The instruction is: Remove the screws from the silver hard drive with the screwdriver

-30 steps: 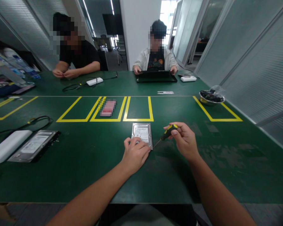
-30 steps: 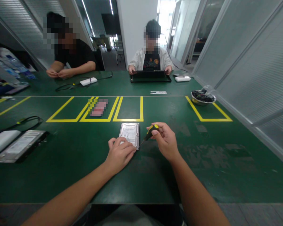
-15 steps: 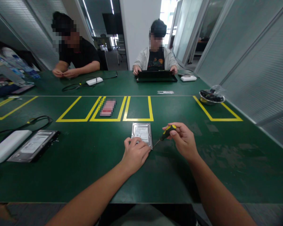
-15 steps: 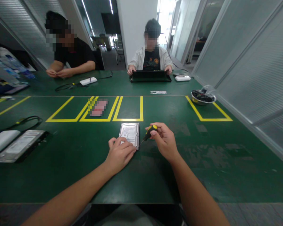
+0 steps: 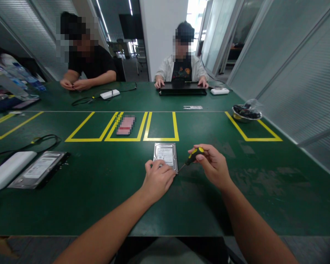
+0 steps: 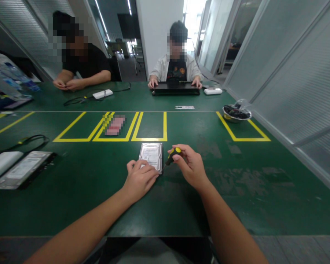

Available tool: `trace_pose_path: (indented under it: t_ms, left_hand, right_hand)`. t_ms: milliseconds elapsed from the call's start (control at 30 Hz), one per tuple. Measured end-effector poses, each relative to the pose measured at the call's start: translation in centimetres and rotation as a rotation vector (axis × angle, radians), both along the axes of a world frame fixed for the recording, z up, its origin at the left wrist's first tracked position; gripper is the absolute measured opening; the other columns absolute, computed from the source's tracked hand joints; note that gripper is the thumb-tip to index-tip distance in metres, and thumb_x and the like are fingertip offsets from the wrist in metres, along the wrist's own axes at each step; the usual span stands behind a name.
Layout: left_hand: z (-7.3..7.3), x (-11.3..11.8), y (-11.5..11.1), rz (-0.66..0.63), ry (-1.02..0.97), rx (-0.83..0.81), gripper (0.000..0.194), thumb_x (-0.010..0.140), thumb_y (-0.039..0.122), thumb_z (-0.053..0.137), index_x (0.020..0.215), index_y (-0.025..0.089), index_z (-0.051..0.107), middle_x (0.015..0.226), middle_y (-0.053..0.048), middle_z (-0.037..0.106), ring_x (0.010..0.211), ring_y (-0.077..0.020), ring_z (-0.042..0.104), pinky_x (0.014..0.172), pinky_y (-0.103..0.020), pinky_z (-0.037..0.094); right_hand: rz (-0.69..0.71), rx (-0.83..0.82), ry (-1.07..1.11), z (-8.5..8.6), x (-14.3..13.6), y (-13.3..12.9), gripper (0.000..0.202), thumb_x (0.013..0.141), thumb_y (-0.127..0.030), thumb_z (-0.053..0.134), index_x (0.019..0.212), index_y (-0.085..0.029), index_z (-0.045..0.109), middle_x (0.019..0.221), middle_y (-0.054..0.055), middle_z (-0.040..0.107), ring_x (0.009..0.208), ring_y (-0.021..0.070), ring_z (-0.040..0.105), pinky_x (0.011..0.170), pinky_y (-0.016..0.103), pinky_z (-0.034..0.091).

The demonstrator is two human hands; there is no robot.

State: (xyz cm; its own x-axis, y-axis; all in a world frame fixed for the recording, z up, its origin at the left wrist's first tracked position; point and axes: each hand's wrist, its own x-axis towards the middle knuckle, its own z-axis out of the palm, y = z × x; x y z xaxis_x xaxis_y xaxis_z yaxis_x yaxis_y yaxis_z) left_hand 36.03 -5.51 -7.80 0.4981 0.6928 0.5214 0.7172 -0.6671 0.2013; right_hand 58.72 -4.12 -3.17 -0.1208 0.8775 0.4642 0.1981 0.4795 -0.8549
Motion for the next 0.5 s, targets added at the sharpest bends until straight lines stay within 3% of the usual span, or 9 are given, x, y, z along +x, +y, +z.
trace_pose_path:
  t_ms: [500]
  left_hand:
    - [0.0,-0.2,0.3,-0.047,0.026,0.029,0.012,0.091,0.022,0.062,0.095,0.028,0.072,0.091,-0.002,0.073,0.098,-0.0233,0.054,0.084,-0.045,0.024]
  right_hand:
    - [0.035,0.224,-0.463,2.9,-0.7,-0.3,0.031,0.096,-0.025,0.054,0.127,-0.022,0.056,0.113,0.007,0.071,0.096,0.0169,0.068,0.085,0.030,0.053]
